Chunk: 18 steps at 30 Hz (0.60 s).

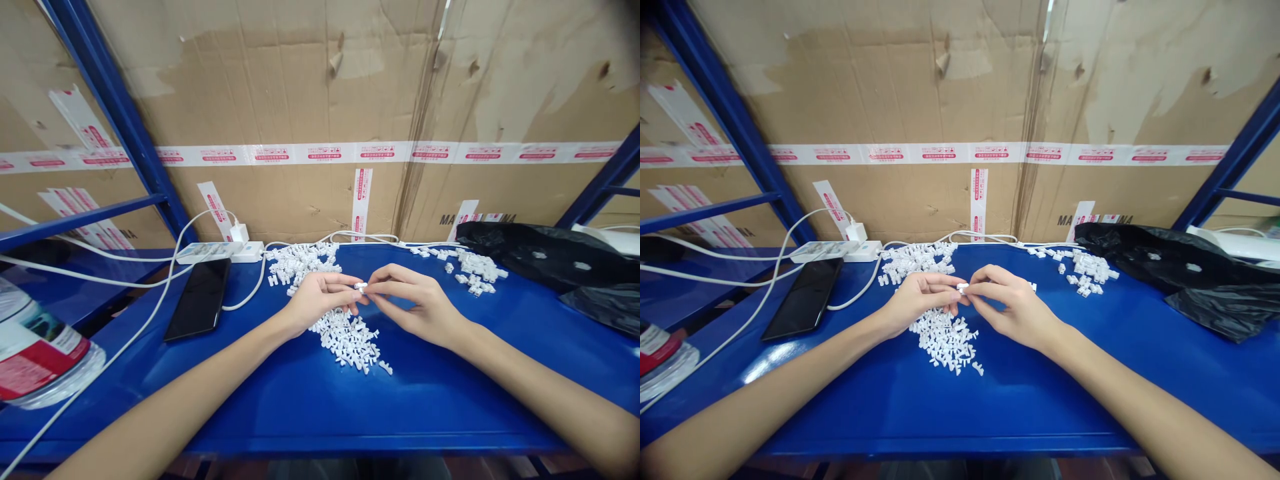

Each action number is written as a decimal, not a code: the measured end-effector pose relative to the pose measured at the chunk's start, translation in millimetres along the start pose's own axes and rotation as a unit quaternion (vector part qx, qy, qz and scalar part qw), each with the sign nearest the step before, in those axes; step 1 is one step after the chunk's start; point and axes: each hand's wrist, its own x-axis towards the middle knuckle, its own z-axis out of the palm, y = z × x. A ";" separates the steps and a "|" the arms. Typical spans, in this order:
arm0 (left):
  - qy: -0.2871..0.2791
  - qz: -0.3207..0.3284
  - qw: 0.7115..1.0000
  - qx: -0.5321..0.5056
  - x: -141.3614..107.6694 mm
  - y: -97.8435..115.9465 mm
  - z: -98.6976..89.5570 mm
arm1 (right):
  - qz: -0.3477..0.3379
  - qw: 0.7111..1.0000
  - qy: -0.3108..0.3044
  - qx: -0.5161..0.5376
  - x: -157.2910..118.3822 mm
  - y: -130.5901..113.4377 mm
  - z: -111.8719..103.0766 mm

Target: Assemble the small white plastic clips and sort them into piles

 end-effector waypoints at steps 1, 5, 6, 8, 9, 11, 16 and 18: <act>0.000 0.001 1.000 -0.001 0.1 -0.2 -0.1 | 0.002 1.000 0.000 0.000 0.0 0.0 0.1; -0.004 0.003 1.000 -0.008 0.1 -1.4 -1.1 | 0.008 1.000 0.001 0.005 -0.2 0.4 0.2; -0.006 0.004 1.000 -0.012 0.0 -2.0 -1.5 | 0.008 1.000 0.001 0.008 -0.2 0.4 0.1; -0.009 0.007 1.000 -0.020 -0.3 -3.1 -2.4 | 0.007 1.000 0.001 0.013 -0.2 0.5 -0.1; -0.009 0.009 1.000 -0.022 -0.5 -3.5 -2.7 | 0.006 1.000 0.002 0.013 -0.3 0.5 -0.2; -0.010 0.014 1.000 -0.021 -1.0 -4.0 -2.8 | 0.006 1.000 0.005 0.014 -0.5 0.4 -0.4; -0.003 0.017 1.000 -0.018 -1.7 -3.7 -0.9 | 0.009 1.000 0.005 0.020 -1.3 -0.5 -0.5; -0.001 0.016 1.000 -0.016 -1.8 -3.5 -0.4 | 0.009 1.000 0.003 0.020 -1.5 -1.1 -0.5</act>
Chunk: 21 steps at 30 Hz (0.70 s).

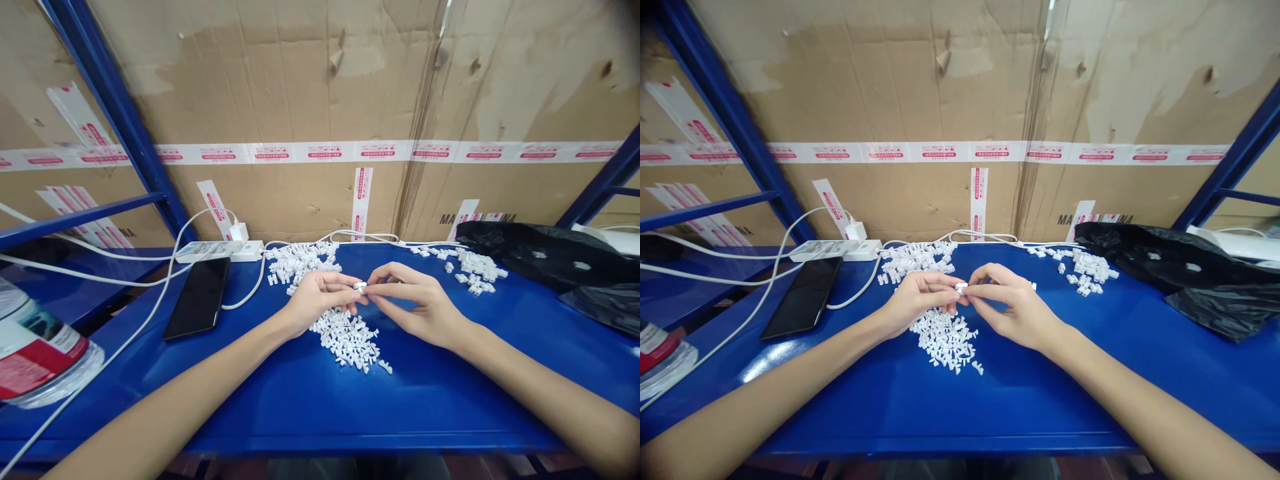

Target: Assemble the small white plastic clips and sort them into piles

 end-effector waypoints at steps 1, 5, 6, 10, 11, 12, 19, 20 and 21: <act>0.000 0.000 1.000 0.001 0.0 0.0 0.0 | 0.000 1.000 -0.001 -0.001 0.0 -0.3 0.0; -0.002 -0.002 1.000 0.002 0.7 -1.2 -0.9 | 0.000 1.000 -0.003 -0.006 0.1 -0.7 0.2; -0.003 -0.002 1.000 0.002 0.9 -1.7 -1.2 | 0.000 1.000 -0.004 -0.008 0.2 -0.5 0.2; -0.005 0.000 1.000 -0.006 1.1 -1.4 0.2 | -0.003 1.000 -0.005 -0.016 0.1 0.6 -1.2; -0.003 0.004 1.000 -0.011 1.0 -0.2 1.0 | -0.004 1.000 -0.005 -0.020 0.1 0.7 -2.0; 0.002 0.010 1.000 -0.016 0.8 1.5 1.7 | -0.004 1.000 -0.002 -0.025 0.2 0.7 -3.1; 0.142 0.095 0.984 0.052 4.6 11.0 -11.0 | 0.041 0.989 0.080 -0.121 2.0 9.3 -11.5; 0.164 0.107 0.976 0.093 5.6 10.3 -15.0 | 0.059 0.986 0.078 -0.135 0.8 14.1 -11.8; 0.185 0.120 0.965 0.142 6.4 9.3 -18.8 | 0.080 0.983 0.070 -0.151 -1.0 19.8 -11.8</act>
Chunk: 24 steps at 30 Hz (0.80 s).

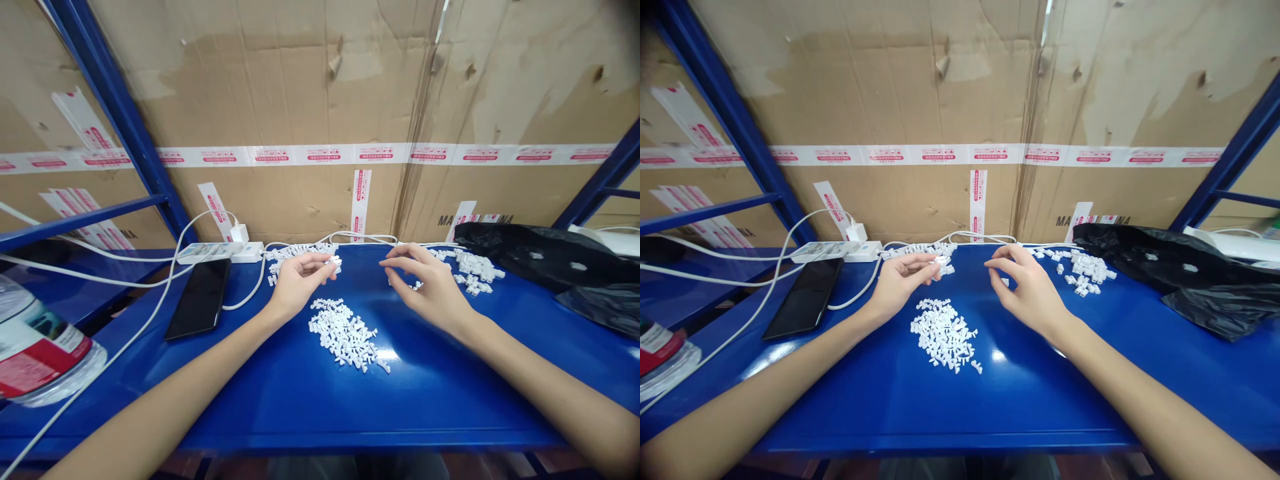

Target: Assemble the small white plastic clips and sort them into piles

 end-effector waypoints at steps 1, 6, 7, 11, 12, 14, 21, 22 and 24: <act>0.017 0.023 0.998 0.057 1.4 -2.2 -2.6 | 0.019 1.000 -0.013 -0.020 -1.7 6.4 2.0; 0.057 0.167 0.911 0.374 4.5 -5.1 -11.8 | 0.098 0.982 -0.089 -0.136 -16.1 36.3 13.1; 0.060 0.180 0.888 0.419 4.9 -4.5 -13.4 | 0.113 0.977 -0.102 -0.152 -18.6 39.7 14.9; 0.078 0.162 0.841 0.510 7.3 -6.0 -20.2 | 0.143 0.967 -0.139 -0.156 -22.7 44.3 18.3; 0.077 0.150 0.837 0.521 7.8 -7.7 -21.8 | 0.145 0.967 -0.145 -0.149 -22.3 44.1 18.3; 0.069 0.121 0.831 0.539 8.4 -11.3 -24.3 | 0.149 0.967 -0.155 -0.134 -20.7 42.8 17.5; 0.075 0.149 0.834 0.526 4.9 -6.6 -21.0 | 0.107 0.978 -0.172 -0.049 -9.9 24.9 11.0; 0.056 0.176 0.846 0.500 4.1 -5.3 -18.7 | 0.090 0.981 -0.170 -0.027 -8.4 20.9 10.5; 0.006 0.206 0.876 0.437 2.5 -5.2 -13.1 | 0.058 0.984 -0.168 0.014 -6.3 13.4 10.2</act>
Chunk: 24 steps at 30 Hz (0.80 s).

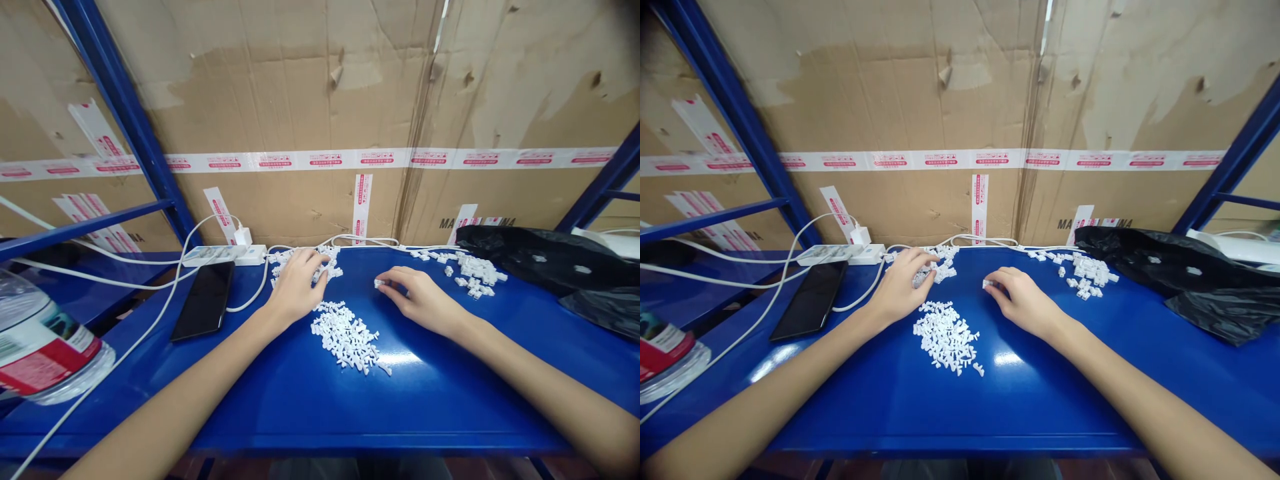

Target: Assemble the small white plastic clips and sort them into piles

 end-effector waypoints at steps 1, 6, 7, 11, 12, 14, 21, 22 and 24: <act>-0.018 0.006 0.999 -0.038 -0.6 1.9 2.6 | -0.014 1.000 -0.002 0.015 0.2 -3.1 0.2; -0.130 -0.025 0.982 -0.133 -4.2 5.4 13.1 | -0.033 0.998 -0.015 0.060 -0.2 -9.2 3.3; -0.147 -0.026 0.979 -0.141 -4.4 6.0 13.0 | -0.033 0.997 -0.017 0.065 -0.2 -9.4 3.7; -0.176 -0.051 0.962 -0.204 -4.7 12.6 8.6 | -0.038 0.996 -0.020 0.082 0.3 -10.8 4.3; -0.180 -0.063 0.954 -0.232 -5.2 15.2 8.0 | -0.040 0.995 -0.021 0.084 0.5 -11.4 4.4; -0.196 -0.087 0.932 -0.294 -7.1 20.5 8.5 | -0.043 0.995 -0.022 0.088 0.8 -12.5 4.6; -0.178 -0.099 0.923 -0.327 -10.9 22.6 15.4 | -0.045 0.995 -0.026 0.088 0.8 -13.0 5.5; -0.163 -0.074 0.936 -0.304 -10.5 20.7 15.2 | -0.044 0.995 -0.028 0.088 0.8 -13.0 5.6; -0.142 -0.017 0.957 -0.252 -9.7 16.6 14.2 | -0.042 0.995 -0.032 0.089 0.8 -13.0 5.7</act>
